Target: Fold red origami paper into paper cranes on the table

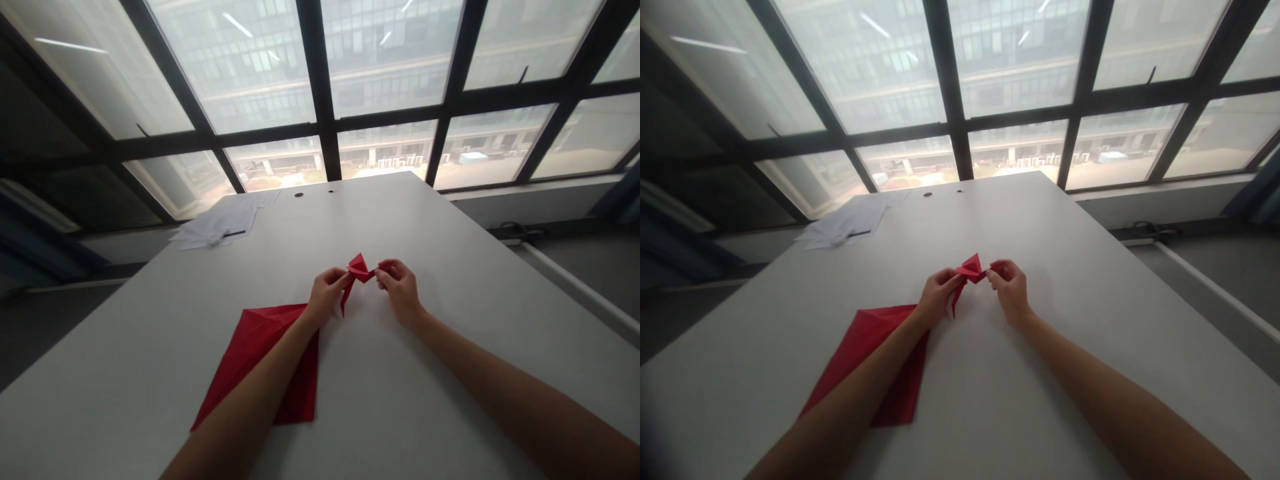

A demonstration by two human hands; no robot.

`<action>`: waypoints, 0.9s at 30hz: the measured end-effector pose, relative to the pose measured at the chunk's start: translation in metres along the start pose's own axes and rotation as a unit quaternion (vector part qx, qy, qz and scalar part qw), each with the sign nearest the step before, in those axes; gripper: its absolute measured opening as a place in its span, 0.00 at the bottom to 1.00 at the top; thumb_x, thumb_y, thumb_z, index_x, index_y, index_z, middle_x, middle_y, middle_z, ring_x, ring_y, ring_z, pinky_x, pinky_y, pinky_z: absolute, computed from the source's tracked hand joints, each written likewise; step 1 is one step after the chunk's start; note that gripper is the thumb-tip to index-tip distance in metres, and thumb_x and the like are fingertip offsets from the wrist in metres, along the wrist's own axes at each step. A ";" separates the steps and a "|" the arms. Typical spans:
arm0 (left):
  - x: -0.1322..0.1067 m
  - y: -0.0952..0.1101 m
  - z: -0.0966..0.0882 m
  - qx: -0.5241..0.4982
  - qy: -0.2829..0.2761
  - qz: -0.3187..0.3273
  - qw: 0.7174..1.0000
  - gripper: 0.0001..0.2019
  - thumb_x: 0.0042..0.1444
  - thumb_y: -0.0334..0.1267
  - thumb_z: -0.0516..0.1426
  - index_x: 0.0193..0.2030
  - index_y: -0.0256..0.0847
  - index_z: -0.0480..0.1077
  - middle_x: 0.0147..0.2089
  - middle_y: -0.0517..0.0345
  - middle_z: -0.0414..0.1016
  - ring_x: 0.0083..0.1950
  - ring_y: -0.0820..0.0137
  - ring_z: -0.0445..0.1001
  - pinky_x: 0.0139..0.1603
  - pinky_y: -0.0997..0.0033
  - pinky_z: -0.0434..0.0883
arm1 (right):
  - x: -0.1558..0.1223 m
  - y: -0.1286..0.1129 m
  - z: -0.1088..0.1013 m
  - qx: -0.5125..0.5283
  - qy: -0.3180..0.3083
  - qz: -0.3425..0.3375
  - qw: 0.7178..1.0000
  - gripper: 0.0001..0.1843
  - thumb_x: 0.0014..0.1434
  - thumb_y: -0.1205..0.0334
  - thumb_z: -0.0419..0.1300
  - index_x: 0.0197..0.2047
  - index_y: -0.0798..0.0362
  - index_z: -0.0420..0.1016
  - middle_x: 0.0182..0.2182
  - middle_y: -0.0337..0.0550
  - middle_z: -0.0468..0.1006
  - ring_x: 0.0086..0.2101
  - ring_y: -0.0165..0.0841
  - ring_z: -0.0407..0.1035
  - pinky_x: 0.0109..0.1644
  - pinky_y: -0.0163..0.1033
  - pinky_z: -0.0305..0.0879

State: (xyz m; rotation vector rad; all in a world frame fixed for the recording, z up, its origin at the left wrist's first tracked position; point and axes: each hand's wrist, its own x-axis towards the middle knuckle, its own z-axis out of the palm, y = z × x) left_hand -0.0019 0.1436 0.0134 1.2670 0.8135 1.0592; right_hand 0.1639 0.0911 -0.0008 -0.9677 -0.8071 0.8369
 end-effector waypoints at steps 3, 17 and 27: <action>0.001 -0.001 -0.002 -0.034 0.015 -0.010 0.999 0.15 0.47 0.45 0.69 0.28 0.35 0.73 0.27 0.58 0.74 0.28 0.75 0.68 0.31 0.76 0.64 | 0.002 0.002 0.000 -0.065 0.022 -0.028 0.997 0.09 0.50 0.58 0.68 0.32 0.52 0.75 0.25 0.36 0.72 0.25 0.29 0.62 0.28 0.36 0.58; 0.002 -0.006 0.000 -0.057 0.043 0.004 0.997 0.18 0.45 0.49 0.68 0.26 0.37 0.70 0.27 0.61 0.73 0.28 0.75 0.69 0.32 0.74 0.68 | -0.013 -0.002 0.011 -0.246 -0.131 -0.120 0.953 0.14 0.60 0.51 0.61 0.29 0.52 0.78 0.27 0.43 0.77 0.28 0.33 0.67 0.31 0.38 0.62; -0.004 -0.003 0.008 0.086 0.014 0.112 0.990 0.12 0.52 0.42 0.66 0.36 0.39 0.69 0.35 0.61 0.72 0.34 0.74 0.72 0.35 0.75 0.70 | -0.003 -0.004 0.007 -0.091 -0.115 -0.008 0.989 0.09 0.54 0.56 0.64 0.29 0.53 0.77 0.22 0.38 0.74 0.23 0.29 0.63 0.28 0.35 0.60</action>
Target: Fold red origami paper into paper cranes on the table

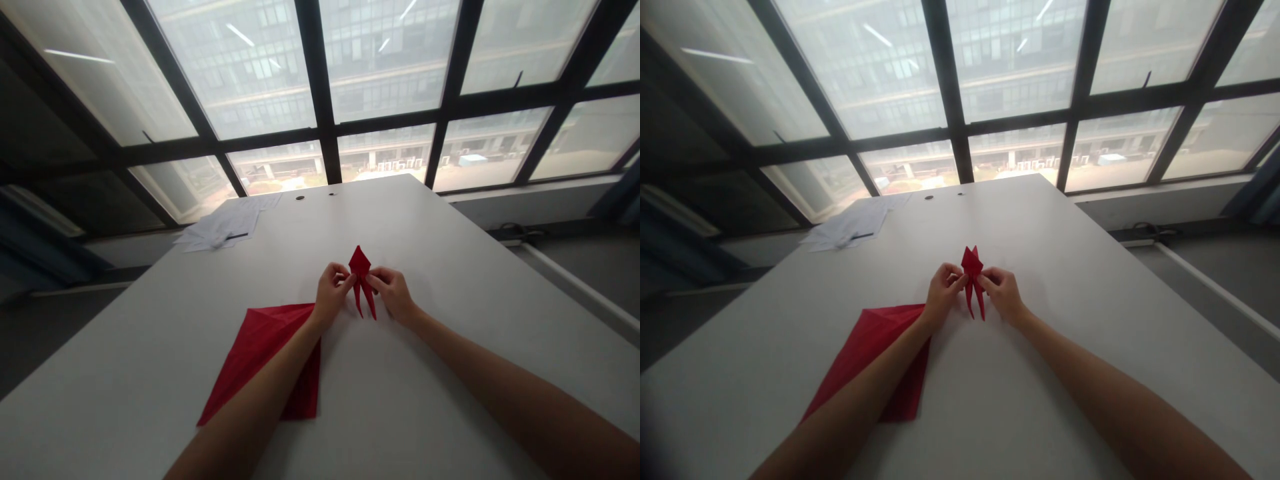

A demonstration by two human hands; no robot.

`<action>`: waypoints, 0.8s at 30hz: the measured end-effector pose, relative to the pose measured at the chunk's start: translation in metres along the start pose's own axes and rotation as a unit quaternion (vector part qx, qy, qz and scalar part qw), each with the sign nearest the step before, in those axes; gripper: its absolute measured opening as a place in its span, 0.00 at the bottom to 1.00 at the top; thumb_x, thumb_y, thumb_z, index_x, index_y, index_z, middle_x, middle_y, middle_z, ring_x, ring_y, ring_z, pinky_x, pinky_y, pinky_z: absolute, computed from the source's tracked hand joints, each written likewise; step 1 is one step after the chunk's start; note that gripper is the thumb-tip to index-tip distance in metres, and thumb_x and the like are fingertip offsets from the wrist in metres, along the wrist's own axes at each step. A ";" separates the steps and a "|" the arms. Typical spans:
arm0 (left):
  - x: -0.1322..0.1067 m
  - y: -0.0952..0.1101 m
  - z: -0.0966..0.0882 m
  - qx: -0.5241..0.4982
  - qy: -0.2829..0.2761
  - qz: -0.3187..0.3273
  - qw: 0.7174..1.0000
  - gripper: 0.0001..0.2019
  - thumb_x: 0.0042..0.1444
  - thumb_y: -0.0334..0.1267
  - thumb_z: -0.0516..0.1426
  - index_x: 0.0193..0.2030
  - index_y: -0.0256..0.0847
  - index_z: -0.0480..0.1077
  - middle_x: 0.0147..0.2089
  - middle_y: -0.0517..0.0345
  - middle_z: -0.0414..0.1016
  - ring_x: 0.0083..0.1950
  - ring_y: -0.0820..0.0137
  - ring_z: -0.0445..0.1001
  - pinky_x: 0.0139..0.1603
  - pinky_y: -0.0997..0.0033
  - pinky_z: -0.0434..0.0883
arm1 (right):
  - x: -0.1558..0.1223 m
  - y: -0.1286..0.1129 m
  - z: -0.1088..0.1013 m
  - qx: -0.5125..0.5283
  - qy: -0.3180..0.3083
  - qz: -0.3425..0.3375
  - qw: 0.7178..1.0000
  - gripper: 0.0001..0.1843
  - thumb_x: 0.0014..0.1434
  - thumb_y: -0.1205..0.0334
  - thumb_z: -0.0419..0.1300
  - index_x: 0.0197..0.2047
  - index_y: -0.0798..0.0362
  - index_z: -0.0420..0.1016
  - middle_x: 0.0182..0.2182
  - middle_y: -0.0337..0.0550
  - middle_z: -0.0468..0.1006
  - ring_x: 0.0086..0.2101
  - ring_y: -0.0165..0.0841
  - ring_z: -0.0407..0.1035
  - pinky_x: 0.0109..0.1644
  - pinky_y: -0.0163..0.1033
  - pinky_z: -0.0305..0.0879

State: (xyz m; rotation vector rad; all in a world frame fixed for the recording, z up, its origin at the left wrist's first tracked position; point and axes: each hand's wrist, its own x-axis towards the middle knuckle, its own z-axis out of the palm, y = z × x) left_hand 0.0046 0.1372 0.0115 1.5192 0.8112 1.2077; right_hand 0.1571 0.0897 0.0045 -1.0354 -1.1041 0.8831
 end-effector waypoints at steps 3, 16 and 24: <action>-0.003 0.004 0.004 0.070 -0.011 0.066 0.995 0.07 0.59 0.40 0.60 0.42 0.40 0.72 0.43 0.55 0.74 0.41 0.70 0.75 0.40 0.72 0.73 | -0.001 0.001 0.000 -0.015 -0.015 -0.023 1.000 0.08 0.54 0.58 0.63 0.27 0.53 0.75 0.22 0.37 0.73 0.24 0.30 0.64 0.29 0.36 0.60; -0.002 0.005 0.000 0.033 -0.081 0.048 0.995 0.22 0.56 0.40 0.63 0.58 0.43 0.73 0.51 0.51 0.72 0.44 0.68 0.76 0.44 0.70 0.76 | 0.004 0.001 -0.002 0.007 0.044 0.013 0.999 0.11 0.53 0.54 0.64 0.33 0.53 0.79 0.26 0.40 0.78 0.25 0.30 0.66 0.28 0.35 0.62; -0.005 0.001 0.005 0.108 -0.004 0.067 0.992 0.22 0.51 0.42 0.67 0.54 0.42 0.76 0.47 0.51 0.75 0.42 0.67 0.76 0.43 0.68 0.76 | 0.001 0.000 0.002 -0.009 0.057 -0.017 0.998 0.07 0.53 0.58 0.64 0.32 0.53 0.80 0.27 0.40 0.79 0.27 0.32 0.68 0.31 0.37 0.64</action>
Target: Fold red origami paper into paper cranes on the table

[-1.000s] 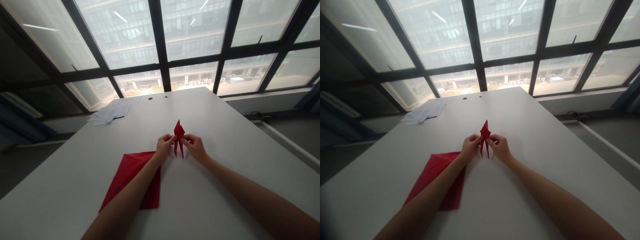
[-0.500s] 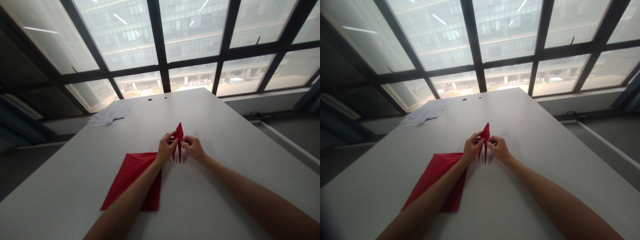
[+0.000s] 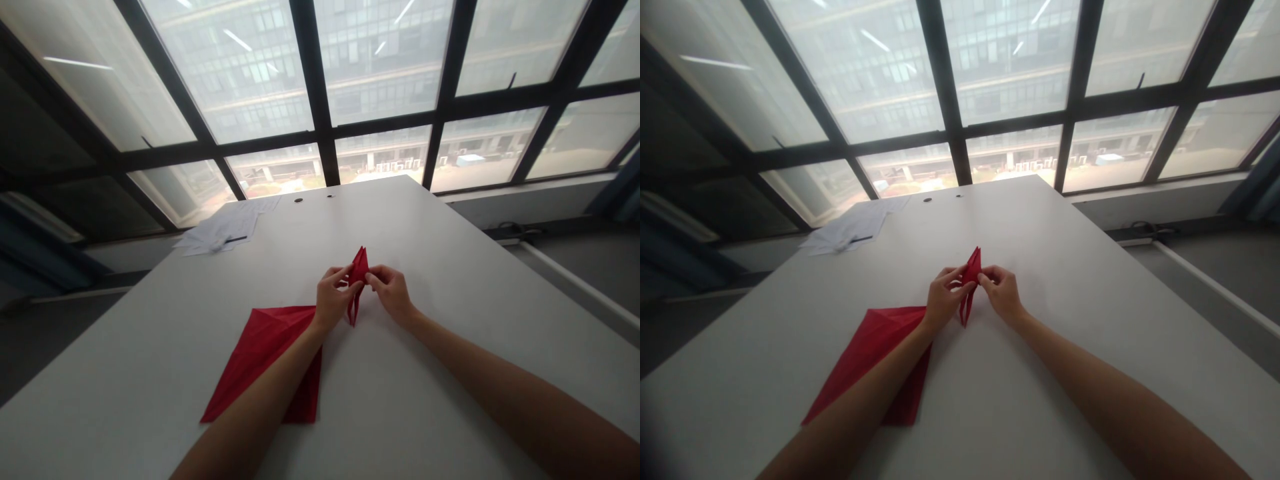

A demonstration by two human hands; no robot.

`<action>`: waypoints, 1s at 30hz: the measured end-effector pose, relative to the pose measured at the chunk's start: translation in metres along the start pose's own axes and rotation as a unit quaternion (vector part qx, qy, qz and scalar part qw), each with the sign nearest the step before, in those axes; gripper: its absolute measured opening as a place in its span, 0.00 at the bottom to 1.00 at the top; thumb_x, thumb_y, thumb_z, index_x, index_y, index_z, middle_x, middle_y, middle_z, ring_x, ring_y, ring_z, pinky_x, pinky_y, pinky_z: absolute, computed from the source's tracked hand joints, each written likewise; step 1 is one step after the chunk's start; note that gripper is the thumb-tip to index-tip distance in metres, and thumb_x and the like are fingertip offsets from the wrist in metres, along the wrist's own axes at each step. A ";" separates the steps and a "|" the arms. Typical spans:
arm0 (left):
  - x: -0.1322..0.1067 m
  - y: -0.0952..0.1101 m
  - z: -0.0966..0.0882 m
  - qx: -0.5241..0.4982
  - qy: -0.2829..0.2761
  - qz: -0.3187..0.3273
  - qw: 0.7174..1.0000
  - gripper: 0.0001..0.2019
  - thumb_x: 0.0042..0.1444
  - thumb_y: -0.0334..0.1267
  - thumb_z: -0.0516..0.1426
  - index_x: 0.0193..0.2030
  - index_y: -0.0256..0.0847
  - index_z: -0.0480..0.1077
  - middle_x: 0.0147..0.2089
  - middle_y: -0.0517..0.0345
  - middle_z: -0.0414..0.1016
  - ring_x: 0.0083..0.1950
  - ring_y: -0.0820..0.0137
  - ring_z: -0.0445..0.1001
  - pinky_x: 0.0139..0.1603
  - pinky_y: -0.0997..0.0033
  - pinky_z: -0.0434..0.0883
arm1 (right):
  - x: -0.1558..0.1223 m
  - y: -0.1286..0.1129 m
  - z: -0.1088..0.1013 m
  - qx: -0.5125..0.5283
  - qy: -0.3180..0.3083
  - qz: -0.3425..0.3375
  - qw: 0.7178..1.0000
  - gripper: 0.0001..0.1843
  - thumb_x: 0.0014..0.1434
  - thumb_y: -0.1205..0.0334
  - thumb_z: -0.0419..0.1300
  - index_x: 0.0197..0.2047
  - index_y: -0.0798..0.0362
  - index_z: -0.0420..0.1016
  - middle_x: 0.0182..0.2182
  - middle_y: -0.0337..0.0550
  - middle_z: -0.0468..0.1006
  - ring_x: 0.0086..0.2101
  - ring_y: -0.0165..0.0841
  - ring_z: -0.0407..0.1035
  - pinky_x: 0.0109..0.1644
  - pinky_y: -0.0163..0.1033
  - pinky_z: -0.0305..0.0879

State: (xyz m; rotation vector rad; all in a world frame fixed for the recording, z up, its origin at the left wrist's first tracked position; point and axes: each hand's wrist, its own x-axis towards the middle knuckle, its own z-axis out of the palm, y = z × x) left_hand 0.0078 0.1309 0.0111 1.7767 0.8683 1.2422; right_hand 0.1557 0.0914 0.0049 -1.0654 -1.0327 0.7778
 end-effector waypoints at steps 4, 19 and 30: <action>0.002 -0.002 -0.001 -0.011 0.015 -0.034 0.999 0.15 0.59 0.42 0.60 0.50 0.39 0.78 0.45 0.50 0.80 0.41 0.66 0.79 0.43 0.67 0.76 | -0.002 -0.001 0.002 -0.038 0.021 -0.041 0.998 0.08 0.55 0.58 0.63 0.33 0.53 0.80 0.29 0.43 0.80 0.29 0.34 0.71 0.33 0.38 0.65; 0.000 0.012 -0.005 0.063 0.075 0.003 0.995 0.09 0.57 0.43 0.61 0.38 0.41 0.81 0.39 0.53 0.80 0.38 0.65 0.78 0.36 0.69 0.75 | 0.004 0.005 -0.004 -0.099 0.106 -0.048 0.988 0.08 0.54 0.59 0.61 0.26 0.53 0.75 0.23 0.41 0.76 0.26 0.34 0.67 0.31 0.38 0.61; -0.001 0.016 -0.002 0.135 0.055 0.063 0.987 0.06 0.56 0.39 0.63 0.39 0.41 0.75 0.38 0.56 0.74 0.38 0.69 0.75 0.31 0.74 0.73 | 0.000 0.002 -0.002 -0.126 0.070 -0.078 0.986 0.08 0.55 0.62 0.60 0.26 0.52 0.73 0.22 0.38 0.74 0.24 0.31 0.65 0.28 0.37 0.61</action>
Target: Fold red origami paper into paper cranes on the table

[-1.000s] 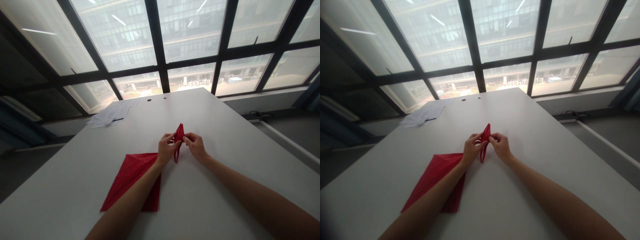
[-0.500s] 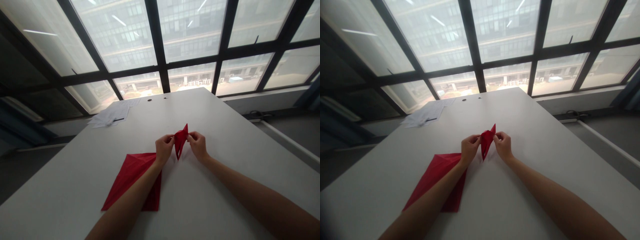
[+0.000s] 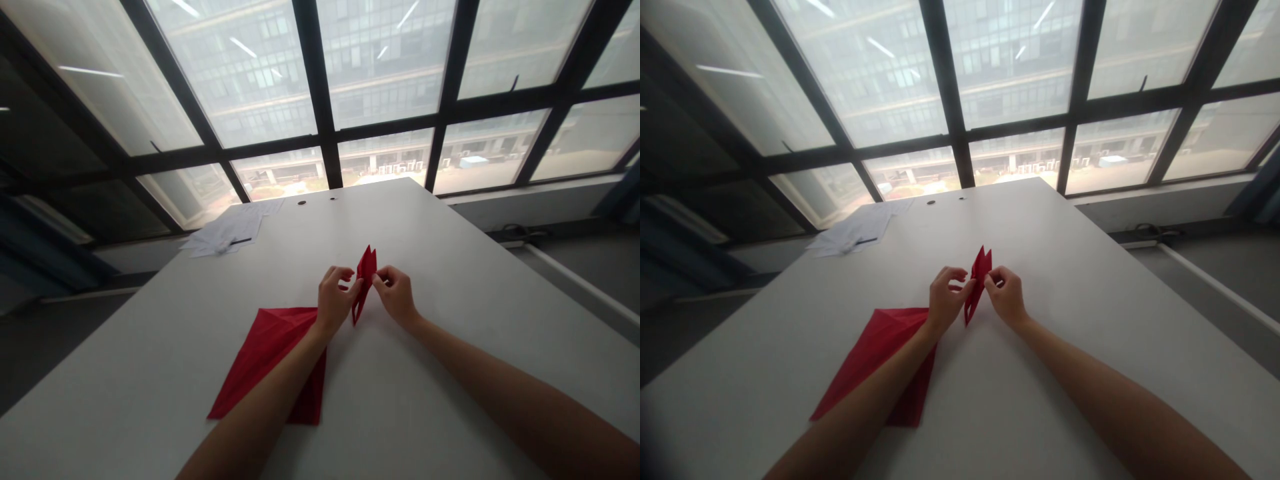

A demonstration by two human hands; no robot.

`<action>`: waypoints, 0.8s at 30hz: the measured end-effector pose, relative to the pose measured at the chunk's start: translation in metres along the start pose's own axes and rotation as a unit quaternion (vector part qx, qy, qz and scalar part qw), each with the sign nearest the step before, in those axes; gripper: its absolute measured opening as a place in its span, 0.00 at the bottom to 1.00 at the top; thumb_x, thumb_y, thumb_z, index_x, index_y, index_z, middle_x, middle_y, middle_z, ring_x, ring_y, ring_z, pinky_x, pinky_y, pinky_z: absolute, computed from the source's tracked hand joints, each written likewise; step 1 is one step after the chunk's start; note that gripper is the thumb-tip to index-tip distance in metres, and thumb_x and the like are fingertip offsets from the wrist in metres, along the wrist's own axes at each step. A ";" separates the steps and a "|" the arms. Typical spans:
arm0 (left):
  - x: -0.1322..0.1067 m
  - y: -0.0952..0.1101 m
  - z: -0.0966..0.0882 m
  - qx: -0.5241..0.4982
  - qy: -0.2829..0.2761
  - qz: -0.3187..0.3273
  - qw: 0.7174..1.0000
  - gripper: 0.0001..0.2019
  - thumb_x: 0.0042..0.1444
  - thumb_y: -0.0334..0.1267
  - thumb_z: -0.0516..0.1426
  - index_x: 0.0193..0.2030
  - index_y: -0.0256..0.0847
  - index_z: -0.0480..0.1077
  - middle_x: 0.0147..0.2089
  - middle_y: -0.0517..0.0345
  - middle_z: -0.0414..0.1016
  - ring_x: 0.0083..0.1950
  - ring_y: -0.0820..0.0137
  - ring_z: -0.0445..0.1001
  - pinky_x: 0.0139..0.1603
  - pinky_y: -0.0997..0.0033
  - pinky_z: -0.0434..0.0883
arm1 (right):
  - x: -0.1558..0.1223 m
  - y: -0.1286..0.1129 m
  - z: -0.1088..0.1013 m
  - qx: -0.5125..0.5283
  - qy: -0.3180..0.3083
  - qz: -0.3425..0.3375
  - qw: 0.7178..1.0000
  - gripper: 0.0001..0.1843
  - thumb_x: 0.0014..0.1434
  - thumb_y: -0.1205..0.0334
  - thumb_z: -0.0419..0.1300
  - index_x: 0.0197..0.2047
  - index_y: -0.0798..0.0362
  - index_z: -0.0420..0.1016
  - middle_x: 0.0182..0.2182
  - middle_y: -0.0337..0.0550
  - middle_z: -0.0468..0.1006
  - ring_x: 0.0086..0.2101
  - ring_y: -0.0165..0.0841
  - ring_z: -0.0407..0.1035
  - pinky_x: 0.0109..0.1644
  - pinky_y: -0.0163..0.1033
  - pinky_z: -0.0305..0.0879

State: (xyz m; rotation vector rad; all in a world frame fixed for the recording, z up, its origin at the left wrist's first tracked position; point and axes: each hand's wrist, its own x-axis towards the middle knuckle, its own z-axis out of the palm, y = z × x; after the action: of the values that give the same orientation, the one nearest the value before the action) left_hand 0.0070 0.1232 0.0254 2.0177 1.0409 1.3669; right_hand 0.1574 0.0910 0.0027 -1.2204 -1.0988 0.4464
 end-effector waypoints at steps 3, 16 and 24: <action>-0.001 -0.002 -0.001 0.036 -0.023 0.030 0.999 0.04 0.59 0.35 0.59 0.40 0.43 0.75 0.40 0.56 0.73 0.38 0.70 0.74 0.34 0.73 0.73 | -0.004 -0.004 0.001 -0.007 -0.025 -0.019 0.999 0.08 0.56 0.62 0.59 0.26 0.52 0.72 0.23 0.37 0.74 0.23 0.30 0.65 0.28 0.36 0.62; 0.004 -0.016 0.003 0.055 -0.052 0.039 0.996 0.03 0.56 0.30 0.59 0.32 0.40 0.70 0.34 0.58 0.72 0.36 0.70 0.71 0.37 0.71 0.69 | 0.001 0.000 -0.004 -0.053 -0.008 -0.026 0.998 0.07 0.55 0.64 0.57 0.26 0.53 0.72 0.22 0.37 0.74 0.24 0.30 0.66 0.29 0.35 0.61; 0.005 -0.014 0.002 0.022 -0.016 0.010 1.000 0.03 0.55 0.32 0.59 0.31 0.39 0.70 0.33 0.58 0.72 0.34 0.71 0.71 0.36 0.72 0.69 | 0.005 0.003 -0.005 -0.068 0.017 -0.012 0.998 0.10 0.56 0.60 0.58 0.26 0.55 0.73 0.23 0.41 0.76 0.25 0.32 0.68 0.30 0.36 0.61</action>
State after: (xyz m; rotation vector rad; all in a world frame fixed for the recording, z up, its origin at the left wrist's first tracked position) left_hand 0.0050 0.1357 0.0170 2.0800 1.0479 1.3289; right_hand 0.1651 0.0934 0.0026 -1.3273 -1.1281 0.3370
